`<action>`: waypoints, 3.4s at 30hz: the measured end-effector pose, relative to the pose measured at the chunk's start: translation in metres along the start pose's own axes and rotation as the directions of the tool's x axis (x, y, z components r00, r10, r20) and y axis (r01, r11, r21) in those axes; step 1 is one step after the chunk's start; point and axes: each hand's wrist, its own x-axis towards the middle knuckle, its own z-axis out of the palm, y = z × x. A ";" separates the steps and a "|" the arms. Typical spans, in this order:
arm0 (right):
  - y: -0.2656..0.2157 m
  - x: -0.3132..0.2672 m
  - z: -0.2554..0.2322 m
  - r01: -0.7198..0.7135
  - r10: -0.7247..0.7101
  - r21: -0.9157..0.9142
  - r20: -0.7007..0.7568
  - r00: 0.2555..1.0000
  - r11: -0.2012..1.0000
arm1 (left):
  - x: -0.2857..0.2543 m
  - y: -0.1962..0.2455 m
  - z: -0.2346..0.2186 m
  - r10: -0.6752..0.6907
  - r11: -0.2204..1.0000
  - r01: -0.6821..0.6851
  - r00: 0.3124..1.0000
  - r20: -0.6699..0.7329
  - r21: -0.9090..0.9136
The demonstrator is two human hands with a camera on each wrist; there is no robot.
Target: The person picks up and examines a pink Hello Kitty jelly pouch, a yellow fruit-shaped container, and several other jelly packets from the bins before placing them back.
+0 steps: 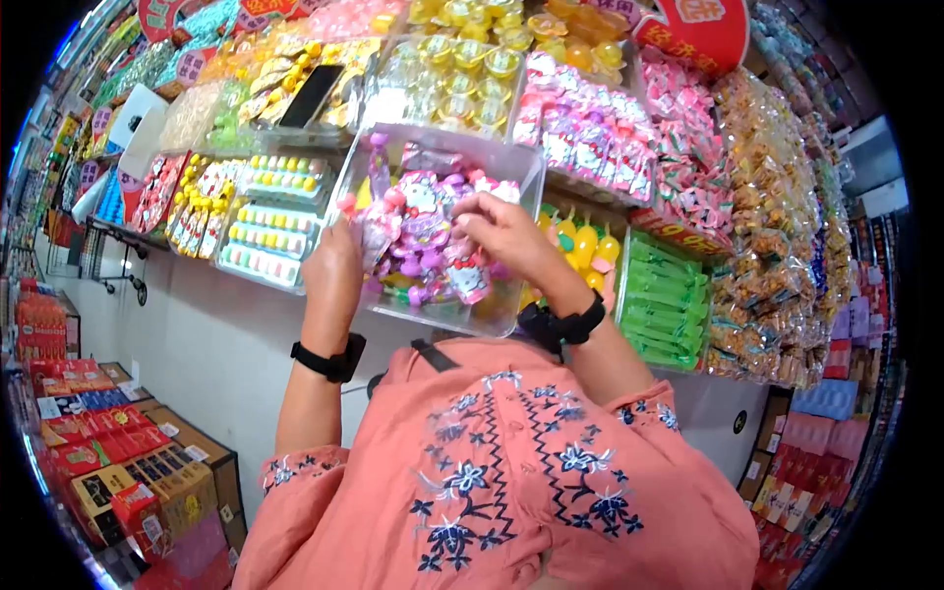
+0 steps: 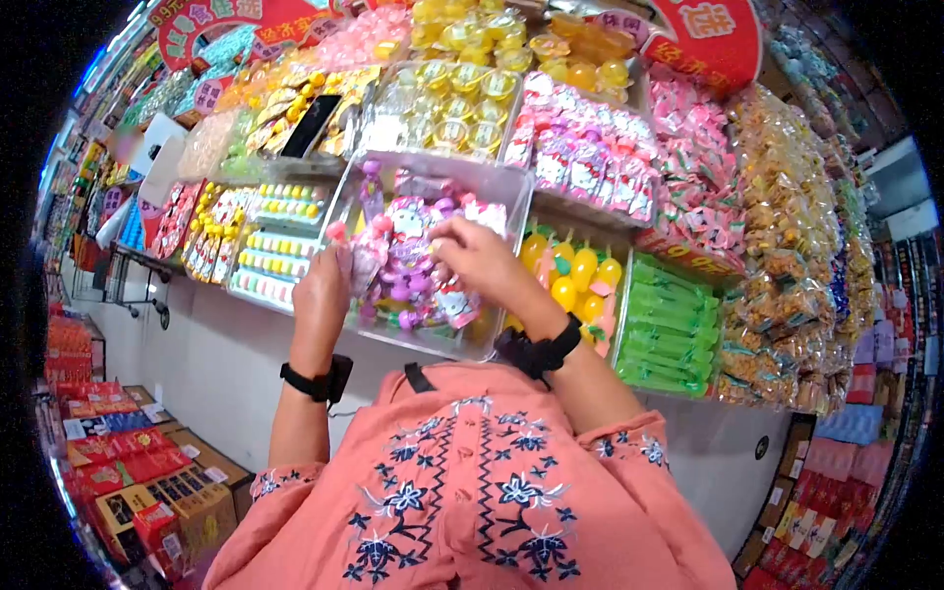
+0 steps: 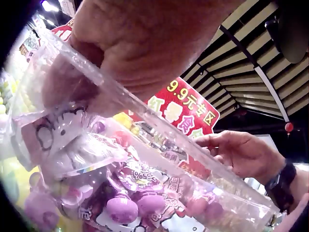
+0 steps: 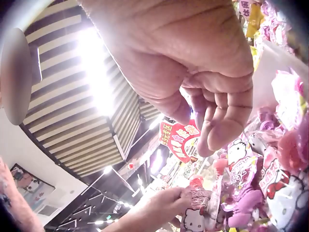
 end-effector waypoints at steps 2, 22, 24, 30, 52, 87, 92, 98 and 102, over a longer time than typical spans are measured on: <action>-0.003 0.000 0.003 0.029 -0.029 -0.042 0.006 1.000 0.999 | 0.001 -0.003 -0.010 0.018 0.999 -0.020 0.999 -0.034 -0.049; -0.014 -0.011 0.013 -0.002 -0.024 0.188 0.136 0.990 0.982 | 0.033 0.060 -0.042 -0.078 -0.206 0.533 0.827 0.556 -0.821; -0.017 -0.015 0.010 0.002 -0.025 0.190 0.116 0.993 0.982 | 0.035 0.065 -0.043 -0.057 -0.226 0.540 0.823 0.565 -0.811; -0.008 -0.015 -0.003 0.022 -0.041 0.217 0.084 0.996 0.976 | 0.041 0.078 -0.035 -0.027 -0.248 0.561 0.811 0.585 -0.790; -0.001 -0.030 -0.053 -0.149 -0.077 0.777 0.246 0.966 0.611 | 0.062 0.136 -0.030 0.140 -0.234 0.530 0.848 0.511 -0.815; 0.004 -0.044 -0.087 -0.017 -0.074 0.364 0.233 0.970 0.931 | 0.080 0.162 -0.006 -0.042 -0.125 0.601 0.791 0.610 -0.789; -0.004 -0.039 -0.089 0.186 -0.183 0.257 -0.036 0.982 0.948 | 0.080 0.163 -0.006 -0.074 0.176 0.592 0.805 0.589 -0.787; -0.001 -0.031 -0.080 0.387 -0.551 -0.495 -0.241 0.799 0.778 | 0.078 0.194 -0.014 0.052 0.075 0.578 0.811 0.582 -0.812; 0.003 -0.033 -0.090 0.352 -0.466 -0.387 -0.256 0.847 0.852 | 0.082 0.188 -0.008 0.087 -0.015 0.617 0.784 0.614 -0.786</action>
